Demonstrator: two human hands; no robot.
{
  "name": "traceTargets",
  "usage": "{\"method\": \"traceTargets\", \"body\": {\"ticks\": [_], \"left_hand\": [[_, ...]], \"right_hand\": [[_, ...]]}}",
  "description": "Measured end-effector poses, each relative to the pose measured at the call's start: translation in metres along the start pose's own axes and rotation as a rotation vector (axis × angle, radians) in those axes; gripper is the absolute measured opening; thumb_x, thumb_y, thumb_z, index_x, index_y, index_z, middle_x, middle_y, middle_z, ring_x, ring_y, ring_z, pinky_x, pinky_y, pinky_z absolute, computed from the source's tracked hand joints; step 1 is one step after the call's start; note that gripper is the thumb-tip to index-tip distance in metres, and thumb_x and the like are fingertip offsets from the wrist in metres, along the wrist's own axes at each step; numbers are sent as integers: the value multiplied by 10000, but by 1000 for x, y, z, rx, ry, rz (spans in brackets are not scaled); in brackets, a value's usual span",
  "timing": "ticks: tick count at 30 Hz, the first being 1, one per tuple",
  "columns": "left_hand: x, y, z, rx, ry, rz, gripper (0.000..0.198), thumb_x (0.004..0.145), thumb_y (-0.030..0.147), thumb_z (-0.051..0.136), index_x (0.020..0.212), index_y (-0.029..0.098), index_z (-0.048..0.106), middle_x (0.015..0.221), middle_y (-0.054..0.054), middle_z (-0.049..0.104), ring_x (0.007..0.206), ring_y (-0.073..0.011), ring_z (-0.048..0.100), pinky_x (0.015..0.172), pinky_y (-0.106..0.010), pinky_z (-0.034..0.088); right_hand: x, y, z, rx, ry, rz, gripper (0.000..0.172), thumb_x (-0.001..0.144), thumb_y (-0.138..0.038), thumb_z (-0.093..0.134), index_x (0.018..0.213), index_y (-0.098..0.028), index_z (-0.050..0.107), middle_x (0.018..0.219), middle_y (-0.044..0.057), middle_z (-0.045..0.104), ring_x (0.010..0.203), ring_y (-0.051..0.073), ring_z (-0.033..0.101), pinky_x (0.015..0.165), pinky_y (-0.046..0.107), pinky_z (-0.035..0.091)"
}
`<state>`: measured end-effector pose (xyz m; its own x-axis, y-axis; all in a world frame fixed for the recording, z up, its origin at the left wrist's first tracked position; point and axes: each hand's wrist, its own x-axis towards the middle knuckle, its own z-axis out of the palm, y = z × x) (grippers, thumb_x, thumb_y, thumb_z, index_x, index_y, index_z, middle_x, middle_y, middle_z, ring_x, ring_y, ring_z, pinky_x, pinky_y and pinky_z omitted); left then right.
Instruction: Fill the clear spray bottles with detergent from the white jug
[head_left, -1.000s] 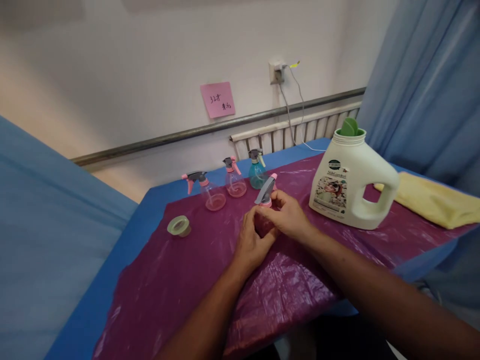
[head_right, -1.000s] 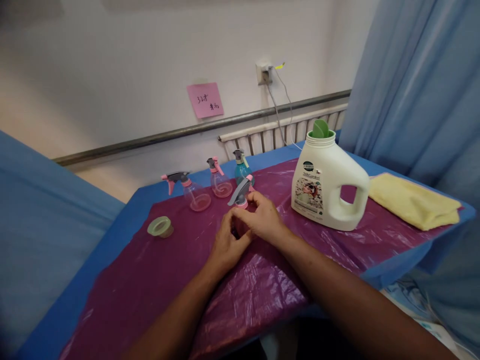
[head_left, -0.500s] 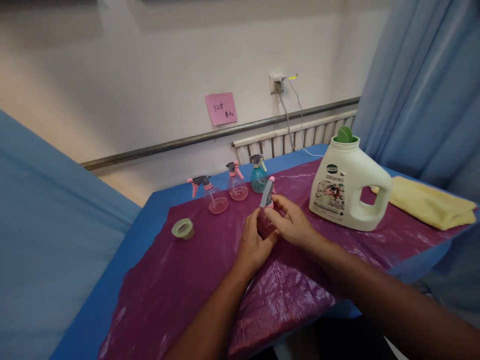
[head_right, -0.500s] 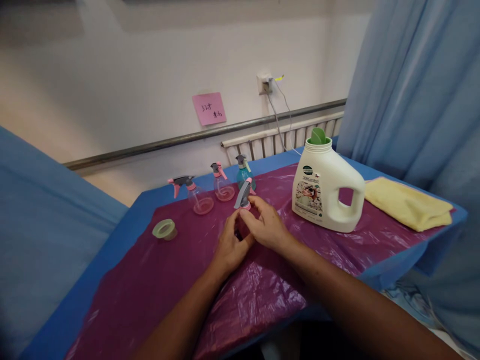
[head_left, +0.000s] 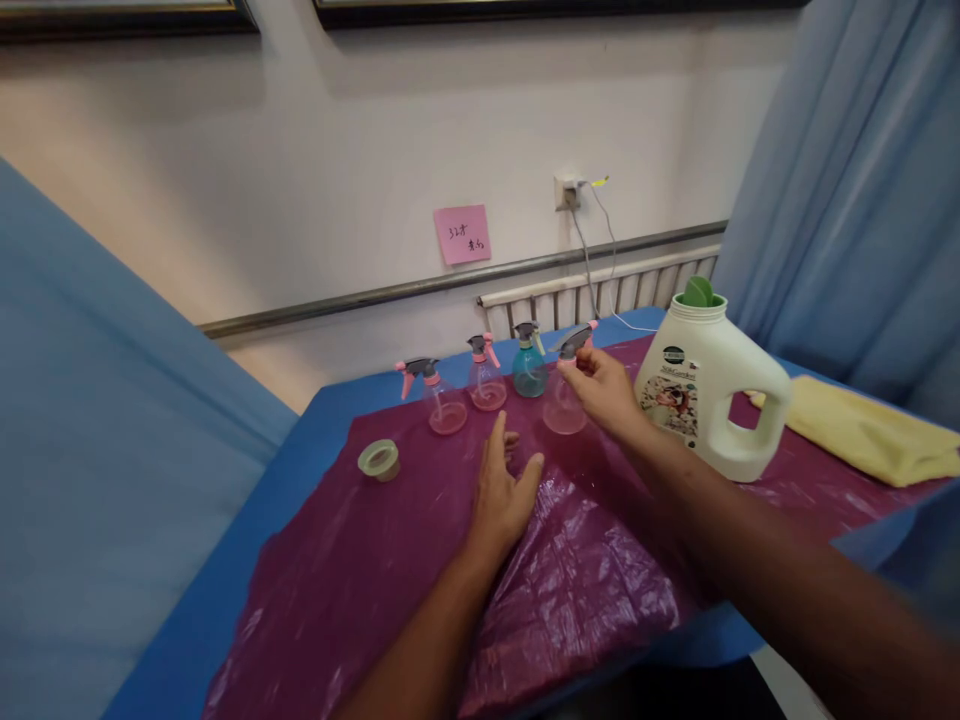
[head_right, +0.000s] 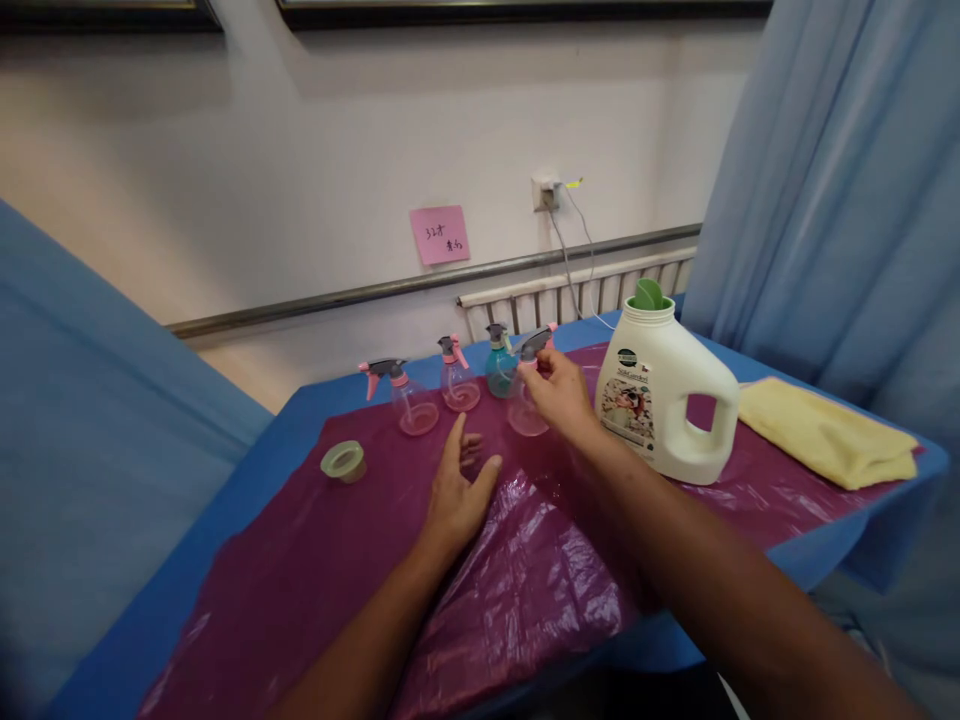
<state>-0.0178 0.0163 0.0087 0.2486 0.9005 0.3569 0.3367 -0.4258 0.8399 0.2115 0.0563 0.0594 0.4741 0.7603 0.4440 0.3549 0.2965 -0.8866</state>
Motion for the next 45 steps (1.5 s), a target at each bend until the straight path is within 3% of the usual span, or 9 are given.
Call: {"method": "traceTargets", "body": {"ticks": [7,11,14,17,20,25,33,38,45], "left_hand": [[2,14,-13,40,20,28,876,1023,314,646,1771,323,189,1015,16,674,855,-150,657,859,-328,544],[1,14,-16,103,24,37,895,1024,295,624,1781,310,147,904,48,658,767,-143,632,793,-307,524],[1,12,-18,151,25,42,939,1011,286,630,1786,305,101,888,52,663,719,-142,625,738,-293,511],[2,13,-21,210,24,53,981,999,277,649,1786,307,62,939,38,693,734,-146,646,739,-293,504],[4,18,-25,268,53,60,1017,998,275,664,1783,308,17,968,34,706,760,-154,663,755,-300,502],[6,28,-35,338,99,104,1050,995,241,679,1780,308,-16,950,44,706,697,-141,640,697,-273,477],[7,35,-44,439,194,265,1022,1012,245,696,1780,309,24,1005,27,712,689,-119,629,666,-245,468],[4,34,-42,543,160,269,935,1045,278,673,1771,279,84,1011,5,736,779,-148,685,697,-260,489],[2,27,-37,575,96,205,1018,1046,293,671,1776,293,-40,1043,5,739,795,-159,693,718,-276,484]], "right_hand": [[49,31,23,-230,210,102,388,1053,-430,733,1355,-190,690,1361,101,713,1157,263,725,986,496,634],[25,38,26,-318,203,69,432,1041,-437,728,1379,-172,686,1394,142,708,1237,309,701,1072,565,583],[-12,32,14,-377,164,-6,588,1007,-442,671,1464,-74,636,1390,280,705,1308,413,659,1115,644,514],[-43,14,1,-399,38,-120,691,1023,-429,620,1646,-167,479,1196,153,802,1042,329,765,934,500,603],[-58,-6,2,-463,-153,-372,807,1076,-385,570,1775,-221,203,973,41,820,775,257,769,700,368,581],[-68,-12,13,-586,-227,-601,951,1068,-250,556,1776,-144,-70,931,50,822,694,245,758,555,318,509],[-79,-13,8,-631,-194,-729,886,1085,-215,540,1768,-170,-23,954,30,809,689,223,725,561,315,486],[-84,-17,8,-622,-256,-648,897,1089,-259,537,1772,-183,-39,978,56,821,715,237,738,560,316,481],[-83,-14,9,-631,-314,-543,832,1074,-299,531,1786,-197,112,949,52,820,740,260,758,578,334,488]]}}
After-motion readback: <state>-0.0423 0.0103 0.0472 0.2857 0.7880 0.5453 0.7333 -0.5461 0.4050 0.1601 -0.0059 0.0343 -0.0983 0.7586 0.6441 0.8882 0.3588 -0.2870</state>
